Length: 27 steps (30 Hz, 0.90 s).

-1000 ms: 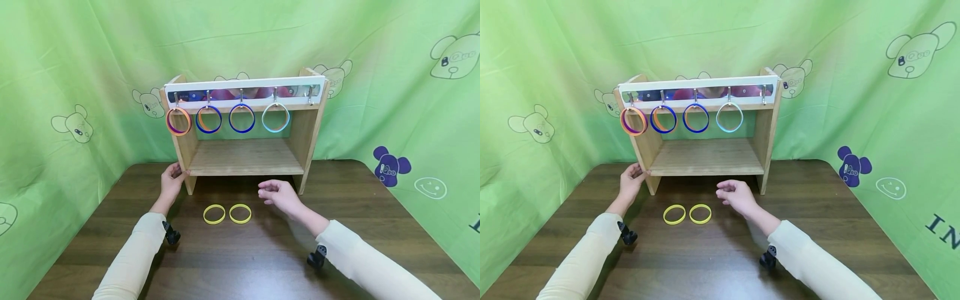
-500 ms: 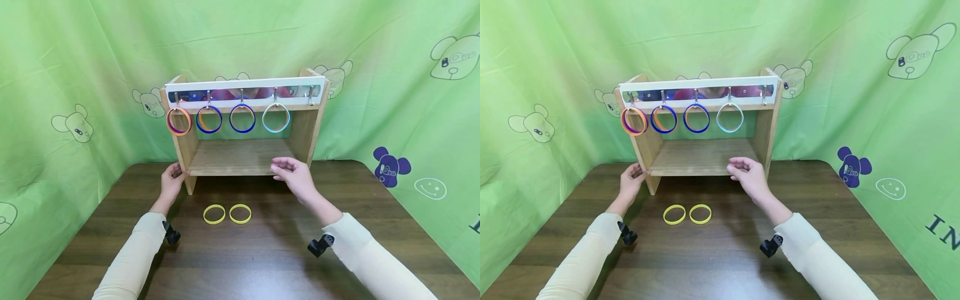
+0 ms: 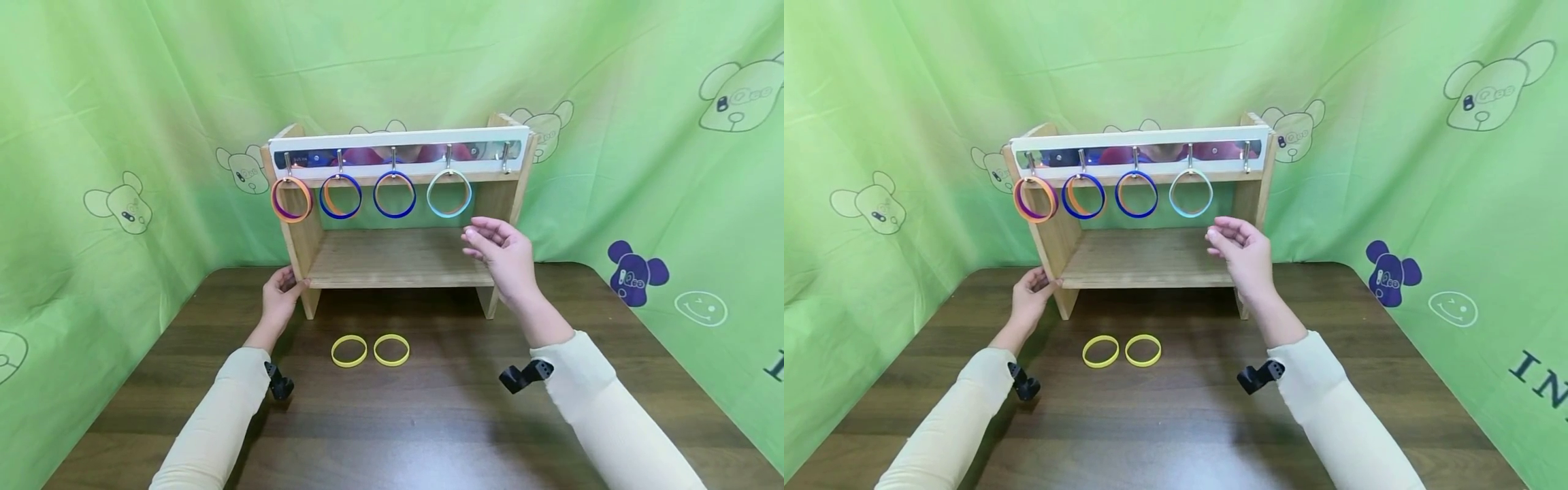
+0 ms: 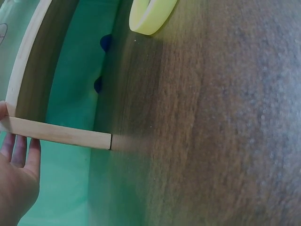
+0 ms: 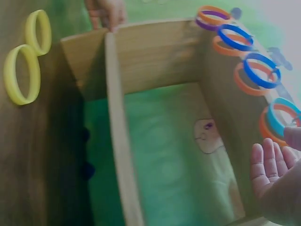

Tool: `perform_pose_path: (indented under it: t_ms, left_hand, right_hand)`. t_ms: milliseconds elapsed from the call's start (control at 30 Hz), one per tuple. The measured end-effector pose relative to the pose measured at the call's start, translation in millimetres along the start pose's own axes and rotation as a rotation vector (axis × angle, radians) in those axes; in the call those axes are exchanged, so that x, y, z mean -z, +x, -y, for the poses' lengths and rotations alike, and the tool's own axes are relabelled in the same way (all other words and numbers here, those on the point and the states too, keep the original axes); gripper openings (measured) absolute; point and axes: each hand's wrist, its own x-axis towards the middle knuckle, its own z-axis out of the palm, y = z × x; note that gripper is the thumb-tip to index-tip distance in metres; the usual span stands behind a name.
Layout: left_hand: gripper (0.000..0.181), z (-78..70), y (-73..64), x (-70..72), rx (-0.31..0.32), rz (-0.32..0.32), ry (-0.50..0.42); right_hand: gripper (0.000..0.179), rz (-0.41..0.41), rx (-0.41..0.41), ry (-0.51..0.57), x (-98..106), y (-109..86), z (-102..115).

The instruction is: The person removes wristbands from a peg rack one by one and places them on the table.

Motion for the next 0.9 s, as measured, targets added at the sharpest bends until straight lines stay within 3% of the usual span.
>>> perform_pose_path:
  t_ms: [167, 900]
  left_hand:
    - [0.039, 21.4, 10.9, 2.5, 0.002, -0.012, 0.008]
    - [0.038, 21.3, 10.7, 1.7, 0.008, -0.011, 0.025]
  right_hand:
    - [0.017, 0.000, 0.006, 0.095, -3, 5.5, 9]
    - [0.018, -0.040, -0.032, 0.140, -15, 22.7, 9]
